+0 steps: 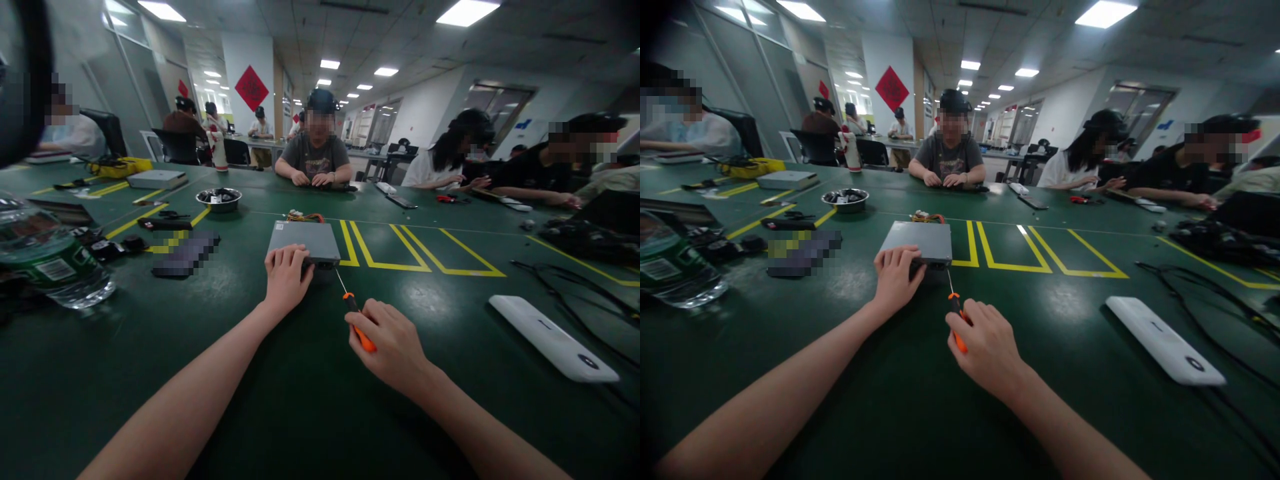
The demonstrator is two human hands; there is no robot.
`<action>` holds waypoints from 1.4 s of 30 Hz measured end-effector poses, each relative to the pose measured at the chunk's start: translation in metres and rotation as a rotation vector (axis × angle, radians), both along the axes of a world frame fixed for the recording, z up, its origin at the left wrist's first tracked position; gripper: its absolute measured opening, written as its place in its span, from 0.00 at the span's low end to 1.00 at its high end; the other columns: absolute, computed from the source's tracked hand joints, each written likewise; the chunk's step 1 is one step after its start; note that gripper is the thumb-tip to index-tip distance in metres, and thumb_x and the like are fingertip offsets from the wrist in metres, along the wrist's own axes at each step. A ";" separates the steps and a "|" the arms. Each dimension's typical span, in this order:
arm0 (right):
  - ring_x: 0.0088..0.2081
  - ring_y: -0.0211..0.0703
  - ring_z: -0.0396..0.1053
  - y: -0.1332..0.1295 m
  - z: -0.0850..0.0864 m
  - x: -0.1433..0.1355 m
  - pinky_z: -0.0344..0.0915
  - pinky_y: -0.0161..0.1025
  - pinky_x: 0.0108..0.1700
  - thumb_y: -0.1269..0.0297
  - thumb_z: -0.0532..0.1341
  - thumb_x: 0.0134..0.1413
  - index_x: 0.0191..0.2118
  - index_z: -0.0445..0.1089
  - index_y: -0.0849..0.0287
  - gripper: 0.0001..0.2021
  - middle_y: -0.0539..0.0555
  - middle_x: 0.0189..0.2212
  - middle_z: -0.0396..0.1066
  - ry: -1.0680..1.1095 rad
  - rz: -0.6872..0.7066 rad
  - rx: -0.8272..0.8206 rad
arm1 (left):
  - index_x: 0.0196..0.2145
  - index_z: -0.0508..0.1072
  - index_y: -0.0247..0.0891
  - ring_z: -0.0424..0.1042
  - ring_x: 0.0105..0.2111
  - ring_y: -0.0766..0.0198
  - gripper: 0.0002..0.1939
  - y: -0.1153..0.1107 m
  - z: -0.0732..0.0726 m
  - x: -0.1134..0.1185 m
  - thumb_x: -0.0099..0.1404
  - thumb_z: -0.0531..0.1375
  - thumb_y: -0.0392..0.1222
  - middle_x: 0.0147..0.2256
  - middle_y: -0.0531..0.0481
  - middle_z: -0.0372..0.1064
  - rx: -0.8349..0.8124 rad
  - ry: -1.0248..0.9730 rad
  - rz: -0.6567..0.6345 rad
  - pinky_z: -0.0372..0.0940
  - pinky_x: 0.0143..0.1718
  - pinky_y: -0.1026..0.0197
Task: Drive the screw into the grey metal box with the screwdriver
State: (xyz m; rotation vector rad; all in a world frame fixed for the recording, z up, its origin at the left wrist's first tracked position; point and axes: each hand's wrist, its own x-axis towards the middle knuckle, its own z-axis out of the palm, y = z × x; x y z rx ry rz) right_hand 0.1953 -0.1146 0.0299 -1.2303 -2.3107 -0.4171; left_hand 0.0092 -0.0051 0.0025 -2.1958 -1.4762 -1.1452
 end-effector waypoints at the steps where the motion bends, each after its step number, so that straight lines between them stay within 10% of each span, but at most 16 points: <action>1: 0.29 0.38 0.60 -0.001 0.001 -0.001 0.55 0.35 0.31 0.69 0.54 0.52 0.35 0.69 0.60 0.07 0.54 0.29 0.64 0.001 0.006 0.008 | 0.42 0.64 0.41 0.60 0.49 0.54 0.10 0.000 0.000 0.000 0.61 0.54 0.42 0.48 0.46 0.64 -0.002 -0.006 -0.004 0.49 0.51 0.49; 8: 0.24 0.35 0.63 -0.001 0.003 0.003 0.56 0.33 0.26 0.58 0.51 0.58 0.43 0.65 0.63 0.15 0.51 0.25 0.66 0.126 -0.074 -0.005 | 0.42 0.64 0.42 0.60 0.49 0.54 0.10 0.000 0.001 0.000 0.61 0.54 0.41 0.48 0.47 0.65 -0.005 -0.019 -0.007 0.48 0.52 0.49; 17: 0.28 0.38 0.60 -0.001 0.002 0.001 0.56 0.35 0.30 0.70 0.53 0.52 0.33 0.69 0.60 0.08 0.53 0.27 0.63 0.004 -0.033 0.046 | 0.42 0.64 0.42 0.59 0.49 0.55 0.11 0.000 0.000 0.000 0.61 0.55 0.41 0.48 0.46 0.64 -0.010 -0.022 -0.008 0.49 0.51 0.49; 42: 0.24 0.35 0.61 -0.002 0.000 0.001 0.55 0.34 0.27 0.62 0.51 0.57 0.42 0.63 0.64 0.12 0.51 0.25 0.65 0.146 -0.105 -0.033 | 0.42 0.64 0.42 0.60 0.49 0.55 0.10 0.000 -0.001 0.001 0.61 0.54 0.41 0.48 0.47 0.65 0.001 -0.021 -0.002 0.48 0.51 0.49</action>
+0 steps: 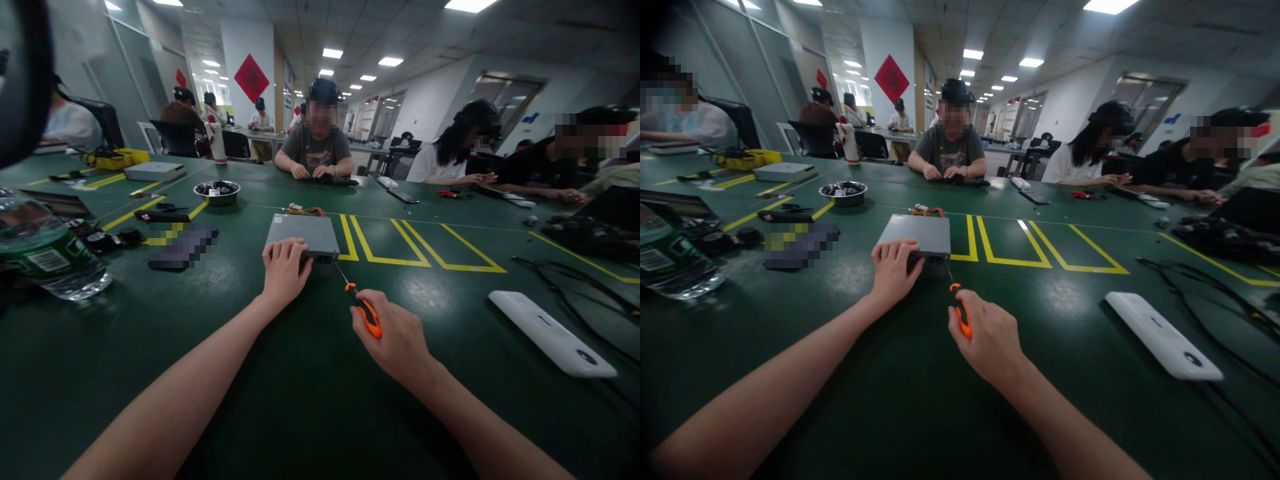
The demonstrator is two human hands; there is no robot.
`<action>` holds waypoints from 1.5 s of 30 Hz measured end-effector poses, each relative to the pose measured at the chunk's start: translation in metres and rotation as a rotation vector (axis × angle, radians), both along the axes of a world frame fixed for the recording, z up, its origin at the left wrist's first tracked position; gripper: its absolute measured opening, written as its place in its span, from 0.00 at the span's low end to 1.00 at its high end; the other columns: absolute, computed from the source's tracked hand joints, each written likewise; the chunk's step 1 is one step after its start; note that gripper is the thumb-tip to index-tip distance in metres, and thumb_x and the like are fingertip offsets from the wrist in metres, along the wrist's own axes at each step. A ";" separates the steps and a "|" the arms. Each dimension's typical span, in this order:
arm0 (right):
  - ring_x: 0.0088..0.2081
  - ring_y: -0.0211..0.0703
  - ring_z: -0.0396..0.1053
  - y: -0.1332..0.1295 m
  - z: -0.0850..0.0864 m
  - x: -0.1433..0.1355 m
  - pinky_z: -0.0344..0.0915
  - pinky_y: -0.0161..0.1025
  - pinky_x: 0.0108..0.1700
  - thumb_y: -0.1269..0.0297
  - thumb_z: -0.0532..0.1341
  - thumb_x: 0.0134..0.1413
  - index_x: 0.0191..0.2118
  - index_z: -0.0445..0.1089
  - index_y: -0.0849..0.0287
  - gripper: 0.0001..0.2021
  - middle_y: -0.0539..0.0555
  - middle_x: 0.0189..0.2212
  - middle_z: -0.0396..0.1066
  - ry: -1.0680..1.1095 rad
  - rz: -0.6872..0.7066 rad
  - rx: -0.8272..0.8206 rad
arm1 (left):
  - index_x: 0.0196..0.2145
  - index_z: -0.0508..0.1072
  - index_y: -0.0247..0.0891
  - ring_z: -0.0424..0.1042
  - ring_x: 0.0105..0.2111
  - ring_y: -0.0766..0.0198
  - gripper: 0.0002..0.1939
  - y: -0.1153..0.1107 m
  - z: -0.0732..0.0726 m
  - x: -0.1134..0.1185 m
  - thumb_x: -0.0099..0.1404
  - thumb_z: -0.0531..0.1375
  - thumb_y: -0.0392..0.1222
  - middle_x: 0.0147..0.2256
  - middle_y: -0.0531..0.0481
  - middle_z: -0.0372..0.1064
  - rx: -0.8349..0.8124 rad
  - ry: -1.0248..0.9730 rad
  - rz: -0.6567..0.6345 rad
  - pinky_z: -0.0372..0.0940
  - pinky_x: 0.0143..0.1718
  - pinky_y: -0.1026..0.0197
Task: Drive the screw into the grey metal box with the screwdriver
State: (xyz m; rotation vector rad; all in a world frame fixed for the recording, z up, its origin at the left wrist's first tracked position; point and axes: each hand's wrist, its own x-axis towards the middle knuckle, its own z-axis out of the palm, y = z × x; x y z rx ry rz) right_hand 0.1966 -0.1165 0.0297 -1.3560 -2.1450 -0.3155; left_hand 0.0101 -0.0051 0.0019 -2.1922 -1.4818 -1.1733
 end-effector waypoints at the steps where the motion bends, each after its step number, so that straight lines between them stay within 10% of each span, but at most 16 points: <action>1: 0.25 0.36 0.61 0.000 0.000 0.000 0.56 0.34 0.28 0.64 0.52 0.57 0.40 0.65 0.62 0.10 0.52 0.26 0.65 -0.032 0.013 0.008 | 0.42 0.64 0.42 0.60 0.49 0.55 0.10 0.000 0.000 0.000 0.61 0.54 0.41 0.48 0.47 0.65 -0.002 -0.001 -0.002 0.48 0.51 0.49; 45: 0.23 0.33 0.60 0.000 -0.001 -0.003 0.55 0.33 0.27 0.62 0.52 0.58 0.45 0.64 0.66 0.14 0.51 0.25 0.66 -0.027 0.020 0.133 | 0.41 0.64 0.42 0.60 0.49 0.54 0.10 0.002 -0.002 0.000 0.61 0.55 0.41 0.48 0.47 0.65 0.025 0.010 0.009 0.48 0.51 0.49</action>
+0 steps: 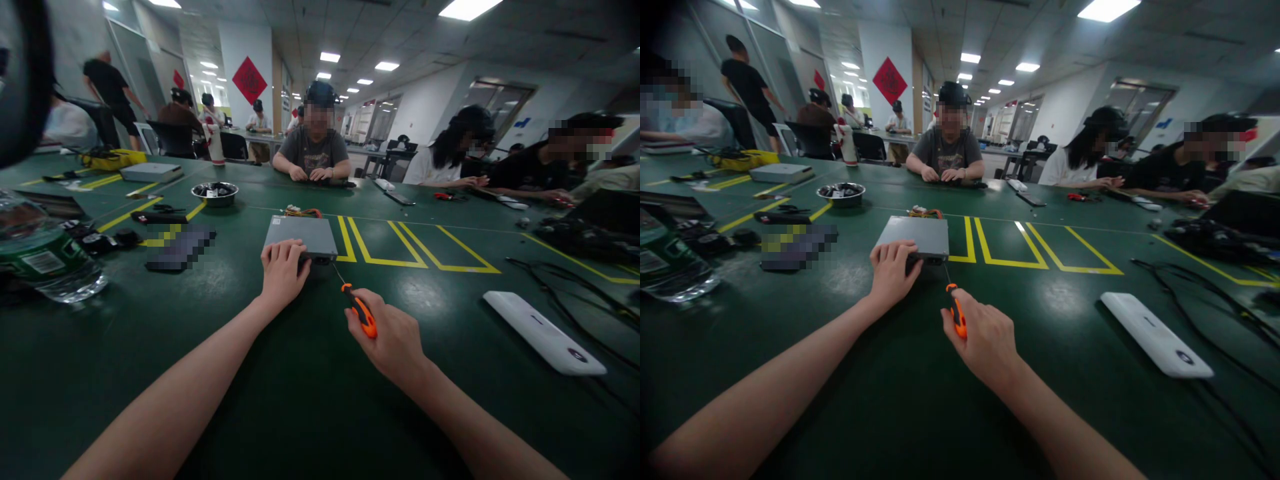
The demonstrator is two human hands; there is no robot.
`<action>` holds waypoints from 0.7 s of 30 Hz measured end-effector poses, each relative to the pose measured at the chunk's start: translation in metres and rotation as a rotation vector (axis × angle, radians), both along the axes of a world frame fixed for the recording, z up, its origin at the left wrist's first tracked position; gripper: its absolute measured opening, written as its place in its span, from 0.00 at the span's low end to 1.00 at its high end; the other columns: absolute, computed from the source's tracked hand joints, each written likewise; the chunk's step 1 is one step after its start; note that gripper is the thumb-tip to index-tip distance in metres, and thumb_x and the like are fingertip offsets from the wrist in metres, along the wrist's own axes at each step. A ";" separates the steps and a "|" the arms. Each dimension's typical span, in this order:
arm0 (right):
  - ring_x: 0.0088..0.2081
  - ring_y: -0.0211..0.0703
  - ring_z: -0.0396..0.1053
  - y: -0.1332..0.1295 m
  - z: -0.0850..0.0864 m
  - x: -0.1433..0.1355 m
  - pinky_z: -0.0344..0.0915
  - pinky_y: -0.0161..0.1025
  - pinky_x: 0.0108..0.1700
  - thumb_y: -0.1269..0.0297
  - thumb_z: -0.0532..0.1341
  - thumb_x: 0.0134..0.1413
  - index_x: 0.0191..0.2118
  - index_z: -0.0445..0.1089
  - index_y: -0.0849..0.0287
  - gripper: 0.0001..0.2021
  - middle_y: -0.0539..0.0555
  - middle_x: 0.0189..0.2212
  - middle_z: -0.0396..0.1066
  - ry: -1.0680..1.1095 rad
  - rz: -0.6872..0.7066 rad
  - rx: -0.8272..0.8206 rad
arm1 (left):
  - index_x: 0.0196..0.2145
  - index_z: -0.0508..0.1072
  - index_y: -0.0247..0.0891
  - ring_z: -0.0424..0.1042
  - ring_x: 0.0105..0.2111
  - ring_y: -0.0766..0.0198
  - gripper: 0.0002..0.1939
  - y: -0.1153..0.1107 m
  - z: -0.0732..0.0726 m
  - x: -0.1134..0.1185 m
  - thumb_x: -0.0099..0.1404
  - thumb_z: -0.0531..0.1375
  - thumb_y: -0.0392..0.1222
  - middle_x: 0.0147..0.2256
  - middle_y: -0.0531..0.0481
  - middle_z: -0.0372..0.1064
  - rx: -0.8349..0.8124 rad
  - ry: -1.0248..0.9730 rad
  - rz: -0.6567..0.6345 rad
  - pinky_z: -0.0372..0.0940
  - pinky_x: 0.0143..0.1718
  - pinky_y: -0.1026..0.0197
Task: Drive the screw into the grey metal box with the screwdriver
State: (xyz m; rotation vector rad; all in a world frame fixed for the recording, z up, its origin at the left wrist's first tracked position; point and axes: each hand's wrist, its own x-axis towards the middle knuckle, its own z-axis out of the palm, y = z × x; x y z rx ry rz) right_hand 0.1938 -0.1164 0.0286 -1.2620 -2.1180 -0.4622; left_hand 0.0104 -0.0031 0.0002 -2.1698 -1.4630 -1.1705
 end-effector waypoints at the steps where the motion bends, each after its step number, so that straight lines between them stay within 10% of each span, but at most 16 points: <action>1: 0.23 0.34 0.60 0.000 0.000 0.000 0.54 0.33 0.27 0.64 0.53 0.57 0.42 0.65 0.66 0.12 0.51 0.25 0.66 -0.013 0.007 0.016 | 0.41 0.64 0.42 0.60 0.49 0.54 0.10 0.000 0.000 0.000 0.61 0.55 0.41 0.48 0.47 0.65 0.000 0.002 0.000 0.48 0.52 0.49; 21: 0.28 0.38 0.59 -0.001 0.000 -0.008 0.53 0.36 0.32 0.69 0.53 0.54 0.37 0.68 0.60 0.08 0.53 0.27 0.63 -0.183 0.048 0.015 | 0.42 0.65 0.42 0.60 0.49 0.53 0.10 -0.002 0.002 -0.001 0.61 0.54 0.40 0.48 0.46 0.65 -0.019 -0.020 -0.026 0.48 0.51 0.47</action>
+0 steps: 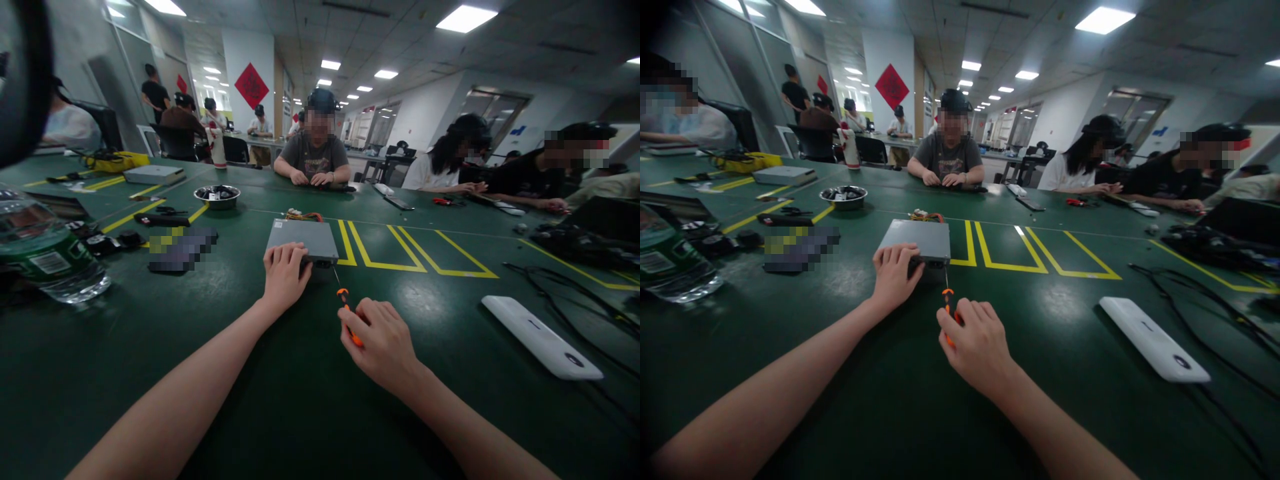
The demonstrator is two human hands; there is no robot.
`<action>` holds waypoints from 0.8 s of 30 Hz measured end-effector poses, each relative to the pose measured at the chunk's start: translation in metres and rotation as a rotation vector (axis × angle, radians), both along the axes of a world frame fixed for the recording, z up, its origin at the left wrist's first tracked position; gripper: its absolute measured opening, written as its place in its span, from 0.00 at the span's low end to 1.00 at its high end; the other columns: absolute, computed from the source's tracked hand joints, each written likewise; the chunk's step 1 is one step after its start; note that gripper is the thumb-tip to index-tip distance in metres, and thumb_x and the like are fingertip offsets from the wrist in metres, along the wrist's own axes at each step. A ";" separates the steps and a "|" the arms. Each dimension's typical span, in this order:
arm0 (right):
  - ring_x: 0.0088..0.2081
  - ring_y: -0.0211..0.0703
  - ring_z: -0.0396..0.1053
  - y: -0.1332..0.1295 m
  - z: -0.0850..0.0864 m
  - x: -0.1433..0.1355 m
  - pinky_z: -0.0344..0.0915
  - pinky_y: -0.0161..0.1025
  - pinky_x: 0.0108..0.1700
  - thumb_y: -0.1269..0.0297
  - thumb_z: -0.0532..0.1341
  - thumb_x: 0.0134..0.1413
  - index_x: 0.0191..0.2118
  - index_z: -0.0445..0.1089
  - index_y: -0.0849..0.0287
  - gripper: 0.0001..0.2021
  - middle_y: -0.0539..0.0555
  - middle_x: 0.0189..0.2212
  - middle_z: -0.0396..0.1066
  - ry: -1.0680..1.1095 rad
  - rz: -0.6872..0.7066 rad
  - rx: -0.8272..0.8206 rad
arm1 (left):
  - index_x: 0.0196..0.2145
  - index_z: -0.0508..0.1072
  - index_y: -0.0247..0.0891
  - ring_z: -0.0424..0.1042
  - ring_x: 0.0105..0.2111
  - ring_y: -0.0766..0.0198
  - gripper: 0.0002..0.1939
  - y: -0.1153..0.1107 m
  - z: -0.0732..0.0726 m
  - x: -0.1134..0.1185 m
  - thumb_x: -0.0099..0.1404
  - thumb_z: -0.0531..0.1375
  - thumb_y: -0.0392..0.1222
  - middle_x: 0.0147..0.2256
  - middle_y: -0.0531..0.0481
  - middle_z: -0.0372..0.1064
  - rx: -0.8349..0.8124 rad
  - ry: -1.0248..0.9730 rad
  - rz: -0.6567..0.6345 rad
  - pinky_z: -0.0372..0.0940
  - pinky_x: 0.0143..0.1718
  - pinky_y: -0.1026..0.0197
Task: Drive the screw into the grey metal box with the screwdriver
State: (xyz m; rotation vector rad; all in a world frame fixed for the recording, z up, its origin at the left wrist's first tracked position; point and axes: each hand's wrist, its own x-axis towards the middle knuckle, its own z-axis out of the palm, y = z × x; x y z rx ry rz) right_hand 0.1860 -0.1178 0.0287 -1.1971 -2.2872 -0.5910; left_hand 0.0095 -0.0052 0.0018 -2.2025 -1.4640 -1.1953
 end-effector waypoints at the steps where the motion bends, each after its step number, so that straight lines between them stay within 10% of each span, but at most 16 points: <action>1: 0.29 0.39 0.58 0.000 0.000 -0.001 0.53 0.37 0.32 0.69 0.53 0.53 0.37 0.69 0.59 0.08 0.54 0.28 0.63 -0.018 0.007 -0.003 | 0.42 0.65 0.42 0.60 0.49 0.53 0.10 0.000 0.000 0.000 0.61 0.54 0.41 0.48 0.46 0.65 0.001 0.000 0.001 0.48 0.52 0.48; 24: 0.29 0.38 0.58 0.005 -0.004 -0.010 0.56 0.37 0.33 0.68 0.54 0.55 0.37 0.70 0.59 0.08 0.53 0.27 0.63 -0.016 0.150 0.085 | 0.42 0.64 0.42 0.60 0.49 0.54 0.10 0.000 0.000 0.000 0.61 0.55 0.41 0.49 0.47 0.64 -0.010 -0.001 0.003 0.48 0.52 0.48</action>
